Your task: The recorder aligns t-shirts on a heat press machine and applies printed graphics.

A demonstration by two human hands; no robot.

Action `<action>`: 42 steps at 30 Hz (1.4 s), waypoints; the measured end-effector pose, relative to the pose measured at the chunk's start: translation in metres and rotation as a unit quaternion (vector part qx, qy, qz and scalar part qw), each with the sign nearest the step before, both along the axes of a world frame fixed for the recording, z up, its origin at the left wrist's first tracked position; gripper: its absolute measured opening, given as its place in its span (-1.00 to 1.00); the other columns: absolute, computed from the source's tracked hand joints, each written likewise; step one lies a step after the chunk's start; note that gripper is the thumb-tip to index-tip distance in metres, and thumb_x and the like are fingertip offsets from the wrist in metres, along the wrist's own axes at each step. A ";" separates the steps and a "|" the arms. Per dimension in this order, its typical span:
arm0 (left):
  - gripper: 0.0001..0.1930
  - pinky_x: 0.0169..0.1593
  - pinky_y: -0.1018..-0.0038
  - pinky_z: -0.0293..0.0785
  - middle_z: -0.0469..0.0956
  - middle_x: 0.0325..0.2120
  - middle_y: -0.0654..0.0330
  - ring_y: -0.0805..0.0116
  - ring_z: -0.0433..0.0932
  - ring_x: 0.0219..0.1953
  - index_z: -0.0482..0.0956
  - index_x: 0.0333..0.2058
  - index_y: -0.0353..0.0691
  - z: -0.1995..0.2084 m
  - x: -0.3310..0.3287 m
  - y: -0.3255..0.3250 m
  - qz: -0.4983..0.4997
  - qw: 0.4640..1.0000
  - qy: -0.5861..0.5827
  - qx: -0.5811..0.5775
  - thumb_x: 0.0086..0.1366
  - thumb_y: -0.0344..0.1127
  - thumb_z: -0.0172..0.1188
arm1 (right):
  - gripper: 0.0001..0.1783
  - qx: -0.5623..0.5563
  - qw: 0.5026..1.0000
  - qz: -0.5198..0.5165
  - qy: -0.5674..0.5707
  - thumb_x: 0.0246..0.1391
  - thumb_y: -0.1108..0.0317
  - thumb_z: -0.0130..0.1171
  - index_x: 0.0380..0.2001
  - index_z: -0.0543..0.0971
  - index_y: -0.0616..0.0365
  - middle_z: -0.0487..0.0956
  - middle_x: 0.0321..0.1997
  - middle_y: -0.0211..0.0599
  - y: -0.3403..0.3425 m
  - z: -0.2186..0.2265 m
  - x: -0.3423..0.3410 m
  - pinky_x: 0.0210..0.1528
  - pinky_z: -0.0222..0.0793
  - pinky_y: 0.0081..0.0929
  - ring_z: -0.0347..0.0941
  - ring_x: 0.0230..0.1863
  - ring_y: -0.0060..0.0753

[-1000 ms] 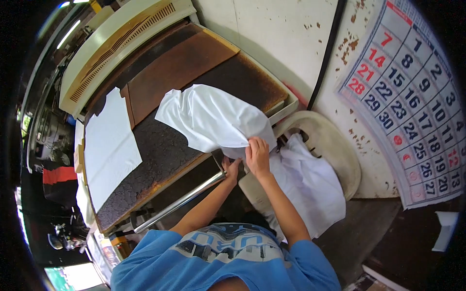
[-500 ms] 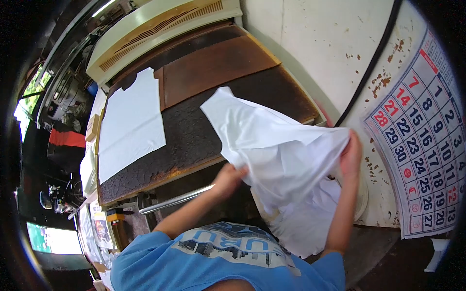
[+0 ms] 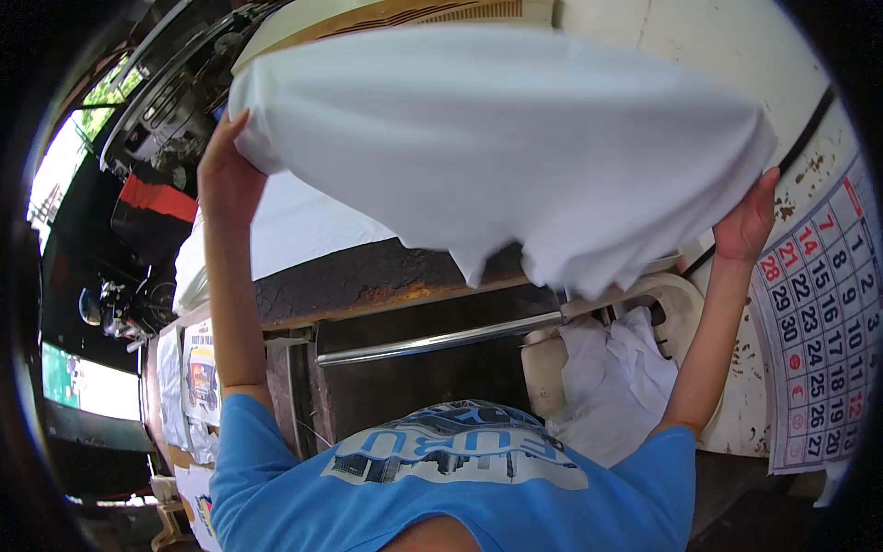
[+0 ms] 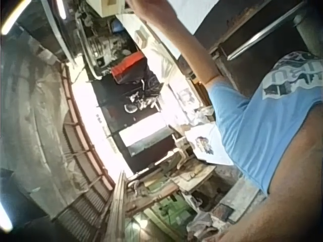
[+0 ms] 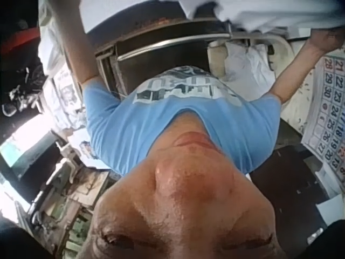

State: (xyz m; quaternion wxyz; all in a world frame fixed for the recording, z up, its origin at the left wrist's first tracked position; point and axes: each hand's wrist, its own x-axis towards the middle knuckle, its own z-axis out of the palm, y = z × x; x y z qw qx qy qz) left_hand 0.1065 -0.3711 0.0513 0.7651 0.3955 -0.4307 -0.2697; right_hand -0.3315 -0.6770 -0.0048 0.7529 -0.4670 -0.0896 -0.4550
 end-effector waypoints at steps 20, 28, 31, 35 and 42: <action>-0.65 -0.10 0.59 0.43 0.50 -0.20 0.15 0.49 0.49 -0.18 0.40 -0.02 -0.24 0.052 0.076 -0.014 0.239 0.958 -0.154 -0.048 0.18 -0.40 0.05 | -0.58 0.037 0.956 -0.289 0.035 0.18 0.33 -0.23 0.07 0.23 0.31 0.28 0.10 -0.02 -0.094 0.110 0.093 0.14 0.21 -0.27 0.25 0.11 -0.20; -0.61 -0.03 0.54 0.33 0.47 -0.20 0.25 0.49 0.41 -0.16 0.42 -0.07 -0.28 0.043 0.144 -0.137 0.141 0.972 -0.080 0.171 0.09 -0.33 0.13 | -0.63 -0.088 0.974 -0.140 0.153 0.15 0.22 -0.12 -0.10 0.42 0.27 0.50 -0.14 -0.25 -0.181 0.117 0.170 -0.06 0.35 -0.48 0.44 -0.15 -0.44; -0.51 -0.01 0.43 0.31 0.38 -0.10 0.16 0.39 0.35 -0.08 0.33 -0.02 -0.34 0.000 0.156 -0.218 0.120 0.957 -0.022 0.262 0.02 -0.47 0.16 | -0.66 0.008 0.934 -0.021 0.356 0.12 0.28 -0.06 -0.11 0.41 0.28 0.49 -0.15 -0.25 -0.279 0.105 0.191 -0.07 0.33 -0.51 0.42 -0.16 -0.46; -0.34 0.00 0.50 0.25 0.14 0.14 0.04 0.27 0.25 0.06 0.09 0.14 -0.39 -0.002 0.184 -0.270 0.160 0.983 -0.060 0.073 0.01 -0.60 0.08 | -0.66 -0.058 0.971 -0.082 0.217 0.06 0.37 0.03 -0.10 0.37 0.32 0.44 -0.10 -0.22 -0.332 0.106 0.234 0.03 0.22 -0.50 0.34 -0.06 -0.42; -0.30 -0.06 0.52 0.31 0.19 0.11 0.13 0.38 0.35 -0.05 0.05 0.17 -0.30 0.029 0.172 -0.301 0.174 0.978 -0.096 -0.064 0.02 -0.56 0.09 | -0.68 -0.059 0.992 -0.110 0.032 0.08 0.34 0.01 -0.11 0.37 0.30 0.42 -0.07 -0.29 -0.368 0.104 0.235 0.08 0.14 -0.50 0.29 0.00 -0.40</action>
